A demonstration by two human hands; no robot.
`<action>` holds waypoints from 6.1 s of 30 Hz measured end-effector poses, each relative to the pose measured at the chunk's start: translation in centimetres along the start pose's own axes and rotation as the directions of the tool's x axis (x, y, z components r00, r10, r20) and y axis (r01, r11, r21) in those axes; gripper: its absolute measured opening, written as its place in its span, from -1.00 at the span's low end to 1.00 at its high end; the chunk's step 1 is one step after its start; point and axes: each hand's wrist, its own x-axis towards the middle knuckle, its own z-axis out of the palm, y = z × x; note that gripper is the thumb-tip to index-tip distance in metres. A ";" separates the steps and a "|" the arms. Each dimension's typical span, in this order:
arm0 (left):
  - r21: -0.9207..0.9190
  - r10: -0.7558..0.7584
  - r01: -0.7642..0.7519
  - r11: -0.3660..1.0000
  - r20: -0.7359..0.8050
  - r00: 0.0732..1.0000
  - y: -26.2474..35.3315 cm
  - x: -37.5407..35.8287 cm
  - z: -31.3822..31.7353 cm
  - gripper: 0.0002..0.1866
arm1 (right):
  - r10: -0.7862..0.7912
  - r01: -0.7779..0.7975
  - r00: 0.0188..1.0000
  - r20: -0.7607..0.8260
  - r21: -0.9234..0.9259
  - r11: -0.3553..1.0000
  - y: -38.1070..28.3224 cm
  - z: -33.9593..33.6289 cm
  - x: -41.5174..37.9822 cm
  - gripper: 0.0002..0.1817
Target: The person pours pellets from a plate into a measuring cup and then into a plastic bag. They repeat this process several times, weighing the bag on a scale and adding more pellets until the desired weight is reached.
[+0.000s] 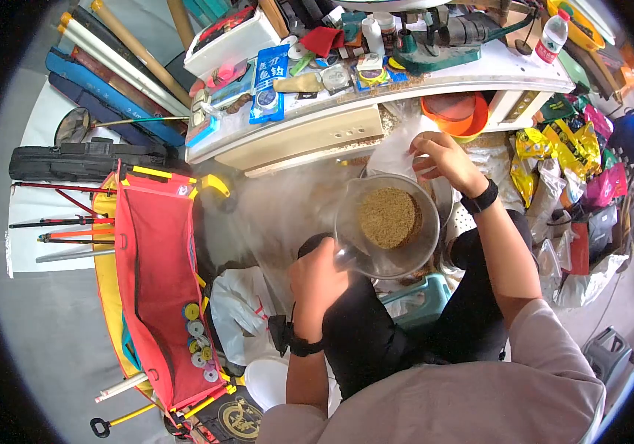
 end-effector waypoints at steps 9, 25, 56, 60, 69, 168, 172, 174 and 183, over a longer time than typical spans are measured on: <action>0.048 -0.023 0.022 0.999 0.022 0.999 0.5 0.2 0.0 -0.74 | -0.291 0.266 0.956 0.028 0.330 0.906 2.5 -0.6 2.5 -0.75; 0.088 0.043 -0.047 0.995 0.055 0.998 0.7 0.3 0.1 -0.72 | -0.217 0.001 0.880 0.423 0.454 0.891 0.2 2.0 1.0 -0.37; -0.041 0.086 -0.080 0.996 0.195 0.977 -0.1 1.2 -1.0 -0.77 | -0.220 0.281 0.894 0.390 -0.106 0.954 3.1 2.0 1.8 -0.49; -0.083 0.063 -0.044 0.996 0.244 0.968 0.0 1.3 -1.0 -0.78 | -0.154 0.180 0.913 0.377 -0.034 0.983 2.4 2.1 0.4 -0.47; -0.130 0.043 -0.008 0.991 0.265 0.963 0.1 1.5 -1.0 -0.78 | -0.260 0.323 0.896 0.359 -0.125 0.938 3.6 1.8 1.4 -0.42; -0.189 0.161 -0.035 0.981 0.710 0.685 -1.9 7.6 -0.2 -0.88 | -0.201 0.491 0.871 0.449 -0.775 0.398 7.3 1.7 0.5 -0.67; -0.166 0.117 0.013 0.986 0.748 0.653 -1.9 7.9 -0.3 -0.87 | -0.154 0.463 0.882 0.446 -0.758 0.459 7.4 2.3 0.8 -0.67; -0.184 0.123 0.024 0.983 0.740 0.661 -2.2 7.8 0.2 -0.86 | -0.092 0.367 0.929 0.357 -0.872 0.323 4.4 3.1 -1.2 -0.70; -0.143 0.124 -0.026 0.989 0.738 0.663 -1.7 7.9 -0.1 -0.87 | -0.230 0.579 0.813 0.535 -0.704 0.411 5.5 2.1 0.9 -0.66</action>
